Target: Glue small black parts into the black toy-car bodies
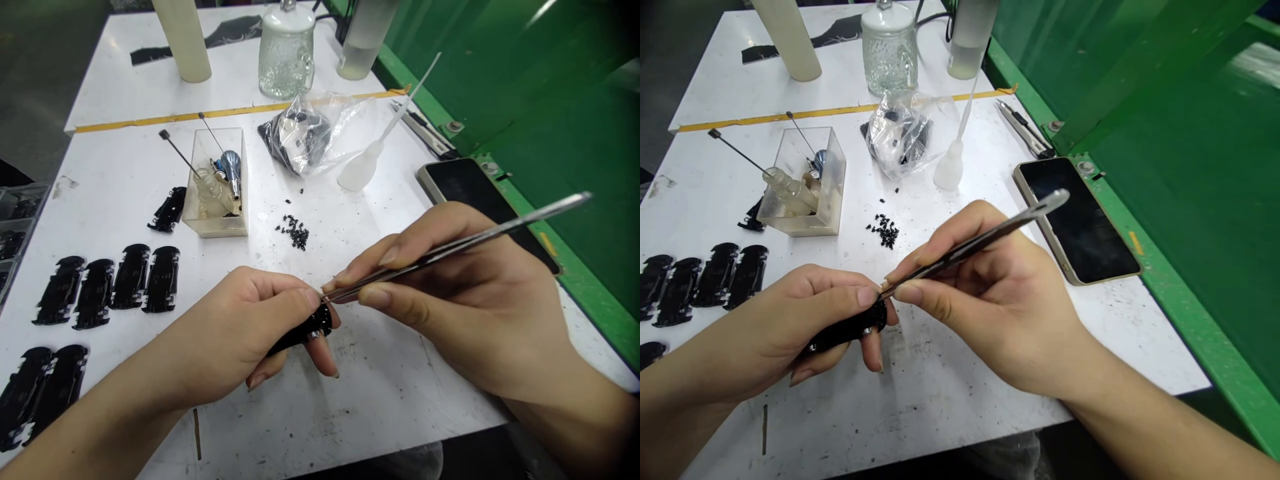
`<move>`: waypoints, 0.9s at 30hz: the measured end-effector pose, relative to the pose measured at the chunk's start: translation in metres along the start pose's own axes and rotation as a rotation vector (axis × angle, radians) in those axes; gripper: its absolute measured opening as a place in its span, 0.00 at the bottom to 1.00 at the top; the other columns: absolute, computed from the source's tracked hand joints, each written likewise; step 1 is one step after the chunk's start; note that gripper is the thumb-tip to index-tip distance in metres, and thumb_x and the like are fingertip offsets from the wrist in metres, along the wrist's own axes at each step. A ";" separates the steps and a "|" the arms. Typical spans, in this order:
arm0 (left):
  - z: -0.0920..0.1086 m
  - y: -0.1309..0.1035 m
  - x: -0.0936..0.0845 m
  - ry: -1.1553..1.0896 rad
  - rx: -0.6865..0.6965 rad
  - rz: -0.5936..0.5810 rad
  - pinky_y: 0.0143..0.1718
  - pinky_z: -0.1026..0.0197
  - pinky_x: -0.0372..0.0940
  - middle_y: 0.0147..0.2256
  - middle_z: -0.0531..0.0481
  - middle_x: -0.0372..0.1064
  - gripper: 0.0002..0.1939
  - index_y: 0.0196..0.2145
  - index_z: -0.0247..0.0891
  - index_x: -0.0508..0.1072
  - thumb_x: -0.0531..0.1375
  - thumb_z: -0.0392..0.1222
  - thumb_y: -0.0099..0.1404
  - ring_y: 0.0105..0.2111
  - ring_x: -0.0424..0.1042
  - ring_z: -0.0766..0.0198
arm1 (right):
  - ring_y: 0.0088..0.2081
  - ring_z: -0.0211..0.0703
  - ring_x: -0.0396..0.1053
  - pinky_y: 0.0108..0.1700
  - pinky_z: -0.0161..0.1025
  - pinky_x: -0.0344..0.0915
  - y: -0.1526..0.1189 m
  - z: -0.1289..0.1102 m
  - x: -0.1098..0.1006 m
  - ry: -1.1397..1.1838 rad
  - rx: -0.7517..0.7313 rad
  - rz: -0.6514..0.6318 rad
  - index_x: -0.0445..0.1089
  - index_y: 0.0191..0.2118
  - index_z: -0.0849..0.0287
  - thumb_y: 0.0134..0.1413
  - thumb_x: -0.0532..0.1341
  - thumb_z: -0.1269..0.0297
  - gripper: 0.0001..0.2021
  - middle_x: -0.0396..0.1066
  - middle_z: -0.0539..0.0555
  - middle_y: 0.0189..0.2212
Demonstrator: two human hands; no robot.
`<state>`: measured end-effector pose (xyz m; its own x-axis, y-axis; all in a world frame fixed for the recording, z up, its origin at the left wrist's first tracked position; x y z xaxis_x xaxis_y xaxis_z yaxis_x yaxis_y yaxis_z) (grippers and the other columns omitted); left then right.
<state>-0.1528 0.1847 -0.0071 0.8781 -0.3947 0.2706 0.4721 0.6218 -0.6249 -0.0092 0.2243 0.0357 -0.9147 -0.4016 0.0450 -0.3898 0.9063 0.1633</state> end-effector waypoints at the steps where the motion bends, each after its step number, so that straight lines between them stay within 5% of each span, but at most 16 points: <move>1: -0.001 0.000 -0.001 -0.001 -0.001 0.013 0.15 0.70 0.47 0.29 0.47 0.81 0.16 0.33 0.35 0.79 0.58 0.46 0.72 0.13 0.54 0.77 | 0.38 0.41 0.82 0.42 0.35 0.82 0.000 -0.003 -0.007 -0.036 -0.001 0.028 0.69 0.42 0.49 0.59 0.69 0.73 0.13 0.81 0.45 0.38; 4: -0.002 0.000 -0.003 -0.010 0.004 0.042 0.15 0.70 0.46 0.29 0.46 0.81 0.15 0.35 0.34 0.80 0.58 0.46 0.72 0.13 0.54 0.78 | 0.29 0.39 0.78 0.32 0.33 0.77 0.000 -0.015 -0.037 -0.334 -0.018 0.074 0.70 0.52 0.45 0.59 0.71 0.65 0.17 0.78 0.45 0.31; 6: -0.002 -0.001 -0.004 -0.006 0.013 0.044 0.15 0.71 0.47 0.29 0.46 0.81 0.15 0.36 0.34 0.80 0.58 0.46 0.72 0.13 0.54 0.78 | 0.22 0.36 0.71 0.22 0.34 0.66 0.002 -0.017 -0.052 -0.718 -0.005 -0.006 0.74 0.49 0.47 0.60 0.70 0.54 0.14 0.73 0.45 0.25; 9: -0.001 -0.001 -0.004 0.015 0.025 0.049 0.15 0.71 0.47 0.29 0.47 0.81 0.15 0.36 0.35 0.81 0.58 0.46 0.72 0.13 0.54 0.78 | 0.20 0.37 0.65 0.22 0.39 0.56 0.004 -0.004 -0.072 -1.216 0.062 -0.139 0.76 0.42 0.51 0.64 0.63 0.45 0.15 0.72 0.48 0.25; 15: 0.002 -0.001 -0.004 -0.010 0.052 0.059 0.15 0.71 0.46 0.28 0.47 0.81 0.14 0.34 0.34 0.80 0.57 0.43 0.71 0.12 0.53 0.78 | 0.27 0.43 0.69 0.29 0.42 0.60 0.010 0.017 -0.089 -1.414 0.274 -0.177 0.75 0.43 0.52 0.63 0.63 0.46 0.15 0.76 0.52 0.33; 18: 0.003 0.000 -0.003 -0.046 0.066 0.046 0.15 0.70 0.46 0.27 0.47 0.80 0.13 0.33 0.34 0.79 0.56 0.41 0.69 0.12 0.53 0.78 | 0.28 0.43 0.68 0.33 0.43 0.59 0.032 -0.012 -0.063 -1.440 0.167 -0.108 0.76 0.43 0.53 0.63 0.65 0.50 0.13 0.76 0.54 0.32; 22: 0.004 0.001 -0.003 -0.043 0.105 0.044 0.15 0.69 0.46 0.26 0.48 0.79 0.13 0.32 0.33 0.79 0.56 0.40 0.68 0.12 0.53 0.77 | 0.28 0.40 0.68 0.35 0.41 0.60 0.084 -0.053 0.013 -1.055 -0.121 -0.003 0.78 0.49 0.55 0.58 0.70 0.49 0.19 0.75 0.50 0.31; 24: 0.004 0.001 -0.004 -0.058 0.120 0.036 0.15 0.69 0.46 0.26 0.48 0.79 0.13 0.32 0.33 0.78 0.56 0.40 0.68 0.12 0.52 0.78 | 0.31 0.39 0.69 0.36 0.39 0.60 0.111 -0.047 0.054 -0.884 -0.136 -0.082 0.77 0.54 0.57 0.57 0.72 0.55 0.21 0.76 0.50 0.35; 27: 0.002 0.002 -0.004 -0.085 0.115 0.025 0.15 0.69 0.46 0.25 0.48 0.79 0.13 0.32 0.34 0.78 0.56 0.40 0.69 0.12 0.52 0.77 | 0.29 0.36 0.64 0.36 0.39 0.56 0.137 -0.032 0.095 -0.823 -0.228 -0.190 0.79 0.38 0.59 0.62 0.67 0.62 0.06 0.72 0.48 0.28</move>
<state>-0.1553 0.1887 -0.0076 0.8908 -0.3226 0.3201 0.4517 0.7059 -0.5456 -0.1462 0.3056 0.0937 -0.6569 -0.2401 -0.7147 -0.5929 0.7501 0.2929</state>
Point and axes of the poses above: each hand's wrist, its own y-axis towards the middle knuckle, its own x-axis out of the palm, z = x × y, the point moved 8 cm from there along y, towards the middle knuckle
